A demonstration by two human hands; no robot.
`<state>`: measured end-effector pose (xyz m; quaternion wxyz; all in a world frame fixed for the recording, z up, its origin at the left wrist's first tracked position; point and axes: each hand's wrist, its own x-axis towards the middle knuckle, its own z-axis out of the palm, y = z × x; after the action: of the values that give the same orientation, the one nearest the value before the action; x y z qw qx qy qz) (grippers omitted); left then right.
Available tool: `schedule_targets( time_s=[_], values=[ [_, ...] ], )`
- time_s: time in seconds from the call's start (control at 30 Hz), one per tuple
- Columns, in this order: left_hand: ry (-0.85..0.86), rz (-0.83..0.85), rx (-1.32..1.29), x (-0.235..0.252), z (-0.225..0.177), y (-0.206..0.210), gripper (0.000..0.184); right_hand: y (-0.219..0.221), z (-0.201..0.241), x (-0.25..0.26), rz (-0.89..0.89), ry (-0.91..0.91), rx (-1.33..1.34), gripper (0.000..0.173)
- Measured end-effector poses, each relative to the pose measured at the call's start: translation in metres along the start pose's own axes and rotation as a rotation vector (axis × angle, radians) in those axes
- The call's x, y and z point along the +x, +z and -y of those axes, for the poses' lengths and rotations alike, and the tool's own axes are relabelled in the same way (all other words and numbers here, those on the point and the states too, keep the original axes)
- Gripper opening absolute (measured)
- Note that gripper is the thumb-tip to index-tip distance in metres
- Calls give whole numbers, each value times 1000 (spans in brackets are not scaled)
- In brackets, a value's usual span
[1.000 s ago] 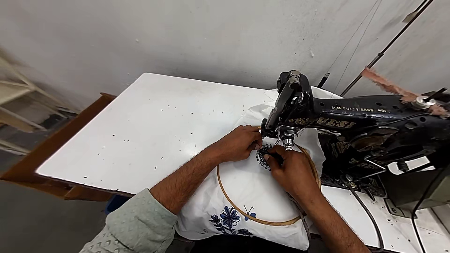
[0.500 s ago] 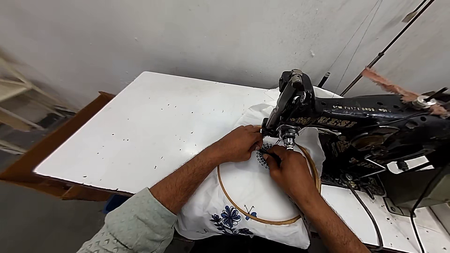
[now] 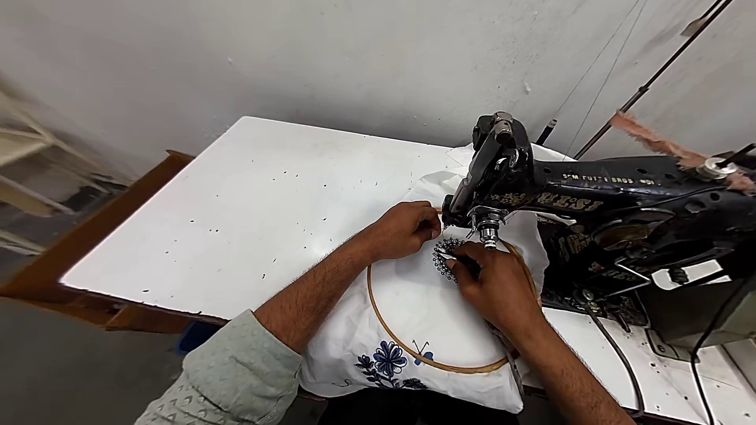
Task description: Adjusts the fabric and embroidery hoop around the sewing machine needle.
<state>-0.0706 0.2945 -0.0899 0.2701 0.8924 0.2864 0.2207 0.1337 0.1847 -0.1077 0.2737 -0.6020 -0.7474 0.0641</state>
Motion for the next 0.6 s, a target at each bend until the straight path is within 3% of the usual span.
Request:
schedule_targets(
  time_s=[0.27, 0.6],
  values=[
    [2, -14, -65, 0, 2, 1, 12, 7, 1, 1, -10, -12, 28, 20],
    [-32, -53, -157, -1, 1, -1, 12, 0, -1, 2, 25, -18, 14, 16]
  ],
)
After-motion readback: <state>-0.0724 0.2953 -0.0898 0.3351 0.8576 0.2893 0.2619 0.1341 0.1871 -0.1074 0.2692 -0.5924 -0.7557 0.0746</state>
